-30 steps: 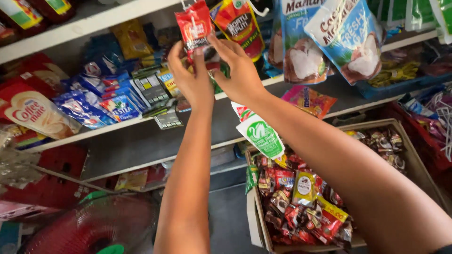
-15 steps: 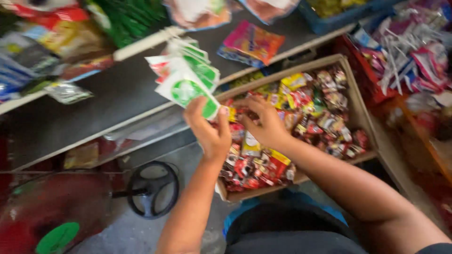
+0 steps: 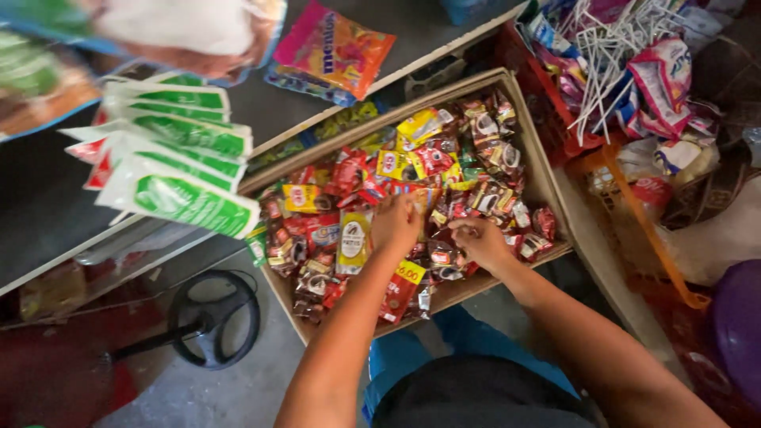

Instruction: Picking various coffee and condiment sachets from a box and hanging them on display hooks on a grocery store shelf.

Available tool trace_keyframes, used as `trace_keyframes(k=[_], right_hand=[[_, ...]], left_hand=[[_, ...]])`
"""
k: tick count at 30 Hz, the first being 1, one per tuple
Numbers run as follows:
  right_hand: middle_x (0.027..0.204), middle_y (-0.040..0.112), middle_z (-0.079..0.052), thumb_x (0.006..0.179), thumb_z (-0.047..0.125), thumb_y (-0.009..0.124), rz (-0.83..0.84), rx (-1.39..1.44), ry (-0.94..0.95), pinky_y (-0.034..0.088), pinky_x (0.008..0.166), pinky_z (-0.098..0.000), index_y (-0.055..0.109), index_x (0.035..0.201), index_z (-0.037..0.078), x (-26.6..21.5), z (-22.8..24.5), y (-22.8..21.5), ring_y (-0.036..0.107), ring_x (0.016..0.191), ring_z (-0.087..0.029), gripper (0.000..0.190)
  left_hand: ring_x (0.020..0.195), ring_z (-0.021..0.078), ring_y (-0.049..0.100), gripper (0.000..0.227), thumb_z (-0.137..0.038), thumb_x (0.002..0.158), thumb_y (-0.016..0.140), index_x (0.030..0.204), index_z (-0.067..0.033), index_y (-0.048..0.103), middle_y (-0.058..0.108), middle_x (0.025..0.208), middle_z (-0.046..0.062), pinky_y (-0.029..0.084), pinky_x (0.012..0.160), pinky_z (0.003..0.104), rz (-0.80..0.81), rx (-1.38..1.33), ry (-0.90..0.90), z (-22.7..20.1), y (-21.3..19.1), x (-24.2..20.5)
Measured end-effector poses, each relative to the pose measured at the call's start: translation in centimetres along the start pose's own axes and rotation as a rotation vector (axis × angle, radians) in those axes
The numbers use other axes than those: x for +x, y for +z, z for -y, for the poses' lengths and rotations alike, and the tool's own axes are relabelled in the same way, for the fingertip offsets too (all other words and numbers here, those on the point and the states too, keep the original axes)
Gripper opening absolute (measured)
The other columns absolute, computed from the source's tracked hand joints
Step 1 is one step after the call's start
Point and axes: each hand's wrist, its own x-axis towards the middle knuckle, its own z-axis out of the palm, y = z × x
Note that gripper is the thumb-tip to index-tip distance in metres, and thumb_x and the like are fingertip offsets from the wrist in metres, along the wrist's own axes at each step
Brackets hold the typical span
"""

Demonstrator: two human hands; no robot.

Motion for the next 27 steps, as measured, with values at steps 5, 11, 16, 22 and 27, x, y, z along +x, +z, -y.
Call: trace_keyframes(k=[5, 11, 16, 22, 27], right_hand=[[0.095, 0.073, -0.010, 0.094, 0.020, 0.069, -0.019, -0.206, -0.087, 0.054, 0.069, -0.0369, 0.071, 0.131, 0.011, 1.9, -3.0, -2.8, 0.066, 0.078, -0.017, 0.038], [0.110, 0.072, -0.013, 0.089, 0.025, 0.071, 0.017, -0.410, -0.005, 0.059, 0.075, -0.0387, 0.064, 0.139, 0.018, 0.8, -2.4, -3.5, 0.074, 0.085, -0.024, 0.050], [0.109, 0.071, -0.016, 0.091, 0.020, 0.070, -0.013, -0.473, -0.145, 0.060, 0.074, -0.0379, 0.068, 0.132, 0.013, 0.6, -2.1, -2.4, 0.075, 0.084, -0.023, 0.042], [0.107, 0.076, -0.013, 0.091, 0.011, 0.066, 0.008, -0.430, -0.309, 0.059, 0.069, -0.0358, 0.070, 0.126, 0.007, 1.3, -0.7, -1.0, 0.072, 0.076, -0.020, 0.035], [0.097, 0.074, -0.018, 0.099, 0.015, 0.059, 0.137, -0.405, -0.013, 0.054, 0.048, -0.0370, 0.069, 0.128, 0.009, -0.5, 3.5, -0.4, 0.065, 0.054, -0.021, 0.031]], left_hand=[[0.116, 0.0325, 0.060, 0.037, -0.019, 0.089, 0.070, 0.125, -0.0144, 0.064, 0.066, 0.126, 0.014, 0.049, 0.095, 0.049, -0.134, 0.072, -0.172, 2.8, 3.4, 2.6], [0.123, 0.0401, 0.056, 0.034, -0.019, 0.082, 0.067, 0.116, -0.0182, 0.070, 0.069, 0.121, 0.013, 0.049, 0.089, 0.058, -0.112, 0.260, -0.167, 1.4, 3.9, 0.2], [0.109, 0.0355, 0.068, 0.024, -0.024, 0.102, 0.056, 0.119, -0.0184, 0.071, 0.072, 0.119, 0.011, 0.055, 0.094, 0.049, 0.083, -0.073, -0.192, 4.0, 8.0, -3.4], [0.113, 0.0373, 0.066, 0.088, -0.054, 0.083, 0.075, 0.154, -0.0185, 0.037, 0.062, 0.132, 0.016, 0.052, 0.096, 0.047, 0.410, -0.083, -0.556, 1.4, 1.3, -3.1], [0.124, 0.0356, 0.062, 0.095, -0.058, 0.072, 0.080, 0.151, -0.0169, 0.045, 0.061, 0.137, 0.018, 0.051, 0.103, 0.044, 0.488, -0.078, -0.303, 1.7, 1.3, -3.0]])
